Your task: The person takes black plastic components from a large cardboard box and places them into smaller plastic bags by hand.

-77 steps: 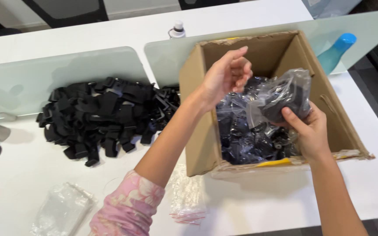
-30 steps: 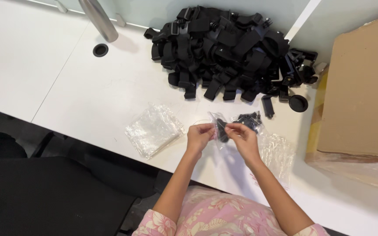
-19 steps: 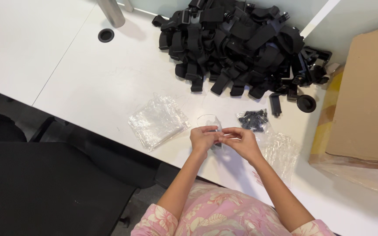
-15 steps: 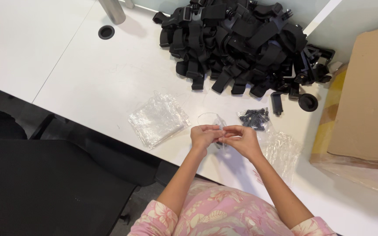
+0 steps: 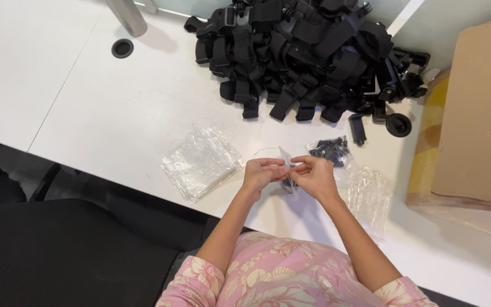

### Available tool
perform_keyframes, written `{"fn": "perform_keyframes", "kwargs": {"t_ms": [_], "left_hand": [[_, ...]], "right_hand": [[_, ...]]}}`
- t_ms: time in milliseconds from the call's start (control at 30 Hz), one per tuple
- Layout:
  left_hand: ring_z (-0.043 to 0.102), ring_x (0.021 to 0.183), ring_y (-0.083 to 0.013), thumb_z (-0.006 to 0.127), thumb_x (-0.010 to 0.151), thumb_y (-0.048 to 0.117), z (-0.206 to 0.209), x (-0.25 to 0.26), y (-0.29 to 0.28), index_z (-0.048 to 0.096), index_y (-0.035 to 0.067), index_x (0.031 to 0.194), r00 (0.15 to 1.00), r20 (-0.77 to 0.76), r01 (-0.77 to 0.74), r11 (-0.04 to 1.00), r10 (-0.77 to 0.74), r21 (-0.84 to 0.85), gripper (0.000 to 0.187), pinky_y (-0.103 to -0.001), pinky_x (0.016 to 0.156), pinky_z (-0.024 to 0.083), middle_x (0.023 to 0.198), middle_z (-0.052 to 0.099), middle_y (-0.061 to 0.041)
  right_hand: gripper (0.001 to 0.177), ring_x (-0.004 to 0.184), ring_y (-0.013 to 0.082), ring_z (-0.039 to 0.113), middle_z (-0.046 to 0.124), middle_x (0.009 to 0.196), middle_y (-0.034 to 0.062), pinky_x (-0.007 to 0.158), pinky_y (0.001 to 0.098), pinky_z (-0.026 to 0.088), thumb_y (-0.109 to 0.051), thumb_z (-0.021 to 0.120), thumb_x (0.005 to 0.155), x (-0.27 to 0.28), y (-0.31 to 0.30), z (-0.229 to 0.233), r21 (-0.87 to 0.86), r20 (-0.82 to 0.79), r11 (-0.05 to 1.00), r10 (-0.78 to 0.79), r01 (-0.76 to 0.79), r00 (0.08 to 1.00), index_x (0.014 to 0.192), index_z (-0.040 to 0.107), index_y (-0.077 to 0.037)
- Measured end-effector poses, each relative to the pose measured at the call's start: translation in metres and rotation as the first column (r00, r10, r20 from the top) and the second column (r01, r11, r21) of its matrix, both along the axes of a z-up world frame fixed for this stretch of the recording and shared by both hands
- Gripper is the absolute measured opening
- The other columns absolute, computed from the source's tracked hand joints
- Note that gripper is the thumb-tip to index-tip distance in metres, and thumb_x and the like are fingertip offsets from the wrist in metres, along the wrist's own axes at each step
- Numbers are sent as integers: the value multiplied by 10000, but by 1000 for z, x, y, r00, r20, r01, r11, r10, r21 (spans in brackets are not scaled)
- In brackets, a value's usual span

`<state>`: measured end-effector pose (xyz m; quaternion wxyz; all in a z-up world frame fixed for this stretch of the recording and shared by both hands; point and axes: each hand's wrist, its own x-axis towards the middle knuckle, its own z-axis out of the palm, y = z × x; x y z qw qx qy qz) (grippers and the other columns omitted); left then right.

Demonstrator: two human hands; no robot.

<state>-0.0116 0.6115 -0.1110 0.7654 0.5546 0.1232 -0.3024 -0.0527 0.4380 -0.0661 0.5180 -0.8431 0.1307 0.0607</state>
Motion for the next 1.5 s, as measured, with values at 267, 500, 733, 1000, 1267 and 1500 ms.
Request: {"fn": "perform_keyframes", "kwargs": {"t_ms": [267, 500, 733, 1000, 1267, 1500], "left_hand": [[773, 763, -181, 727, 772, -64, 18, -4, -22, 724, -45, 1094, 962, 268, -49, 943, -44, 330, 323, -289, 686, 645, 884, 790, -175], [775, 719, -208, 717, 758, -54, 29, -8, -18, 759, 7, 1068, 903, 410, -128, 830, -129, 543, 319, -313, 669, 618, 810, 786, -161], [787, 735, -229, 739, 753, -39, 31, -7, -12, 714, -16, 1103, 853, 502, -163, 842, -142, 515, 352, -311, 684, 632, 806, 775, -173], [783, 717, -230, 730, 749, -11, 33, -9, -20, 730, -7, 1035, 826, 537, -167, 835, -172, 524, 286, -318, 683, 630, 785, 769, -165], [781, 692, -234, 765, 690, 12, 44, 7, 18, 729, 15, 916, 825, 540, -217, 790, -165, 574, 229, -324, 662, 617, 746, 765, -166], [784, 716, -229, 732, 743, 14, 46, 2, 16, 722, 3, 925, 793, 584, -239, 794, -172, 559, 182, -311, 688, 620, 766, 766, -167]], "right_hand": [[280, 657, 154, 763, 771, 741, 136, 611, 273, 608, -113, 806, 752, 0, 9, 19, -95, 118, 995, -28, 39, 993, 980, 714, 23], [258, 595, 194, 741, 729, 672, 143, 575, 300, 586, -63, 787, 702, -2, 5, 15, -241, 168, 970, 3, 38, 986, 889, 628, 15], [154, 646, 203, 750, 736, 724, 131, 631, 298, 604, -60, 762, 750, 2, -2, 11, -210, 226, 978, 43, 6, 973, 821, 649, 17], [83, 698, 209, 766, 742, 771, 138, 650, 322, 623, -8, 731, 779, -1, 2, 7, -268, 256, 961, 134, -63, 957, 822, 666, 21], [80, 770, 224, 770, 765, 845, 121, 712, 313, 628, 45, 673, 810, 2, -34, 15, -298, 269, 954, 55, 29, 961, 857, 723, 3], [171, 985, 341, 683, 676, 1263, 185, 811, 391, 569, 30, 719, 804, 2, -13, 40, -452, 213, 890, 170, -57, 962, 947, 788, -35]]}}
